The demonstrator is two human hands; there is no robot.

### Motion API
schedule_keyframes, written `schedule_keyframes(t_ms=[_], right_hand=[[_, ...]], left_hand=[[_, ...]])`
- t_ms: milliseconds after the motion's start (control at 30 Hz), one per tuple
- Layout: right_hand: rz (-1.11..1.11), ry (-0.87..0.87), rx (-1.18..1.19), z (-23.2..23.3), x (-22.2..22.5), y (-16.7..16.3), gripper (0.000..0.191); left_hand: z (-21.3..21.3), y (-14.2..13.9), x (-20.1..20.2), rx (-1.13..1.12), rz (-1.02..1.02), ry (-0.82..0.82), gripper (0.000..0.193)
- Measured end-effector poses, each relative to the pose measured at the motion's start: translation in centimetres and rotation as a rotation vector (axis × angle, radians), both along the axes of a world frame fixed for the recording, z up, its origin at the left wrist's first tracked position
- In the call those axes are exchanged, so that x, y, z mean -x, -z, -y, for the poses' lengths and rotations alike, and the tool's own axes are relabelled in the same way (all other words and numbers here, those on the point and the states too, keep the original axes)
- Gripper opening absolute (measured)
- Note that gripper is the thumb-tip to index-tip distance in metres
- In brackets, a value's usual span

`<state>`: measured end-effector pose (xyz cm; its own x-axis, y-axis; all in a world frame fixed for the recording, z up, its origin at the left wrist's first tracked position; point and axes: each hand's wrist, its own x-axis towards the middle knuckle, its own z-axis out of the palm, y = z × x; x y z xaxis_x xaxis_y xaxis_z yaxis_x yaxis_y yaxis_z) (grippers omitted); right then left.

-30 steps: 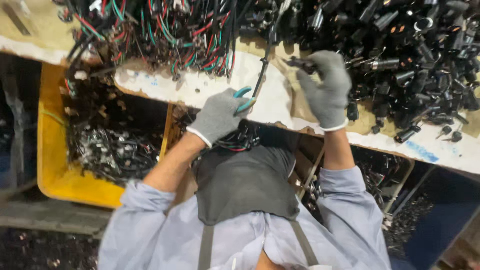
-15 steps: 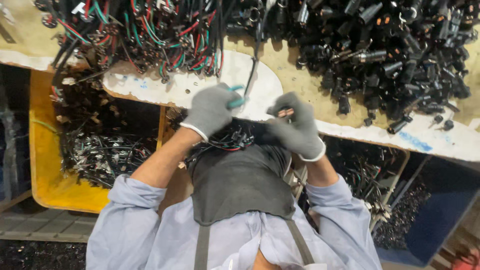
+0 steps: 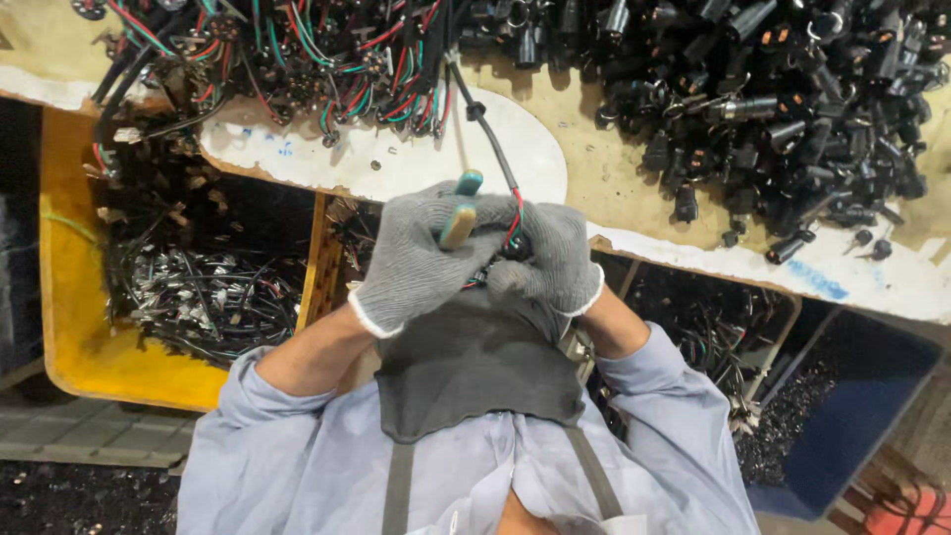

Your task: The person picks up wired connectors from a workbench, uses a handheld wire stripper to strip insulation from the wire ends, and places the processed wires into a yellow bin beside the bench, repeating this cycle continuously.

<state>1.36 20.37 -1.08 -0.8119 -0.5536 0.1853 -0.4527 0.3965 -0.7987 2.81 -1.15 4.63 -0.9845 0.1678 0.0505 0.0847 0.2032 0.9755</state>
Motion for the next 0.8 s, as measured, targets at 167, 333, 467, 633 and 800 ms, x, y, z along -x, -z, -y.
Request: schedule_keyframes(t_ms=[167, 333, 467, 633, 800], right_hand=[[-0.107, -0.049, 0.026, -0.2, 0.0, 0.8, 0.083], [-0.043, -0.069, -0.058, 0.1, 0.2, 1.6, 0.056], [-0.19, -0.118, -0.027, 1.5, -0.3, 1.3, 0.042], [-0.186, -0.385, -0.298, 3.8, -0.8, 0.7, 0.028], [-0.185, -0.424, -0.277, 3.4, -0.3, -0.9, 0.023]], left_hand=[[-0.3, -0.7, -0.1, -0.108, 0.188, -0.013, 0.029], [1.8, -0.1, -0.3, 0.094, -0.25, 0.061, 0.023], [4.3, 1.6, -3.2, -0.591, -0.2, -0.125, 0.025], [0.1, 3.1, -5.8, -0.539, -0.351, 0.39, 0.029], [-0.8, 3.5, -7.1, -0.336, -0.628, 0.623, 0.033]])
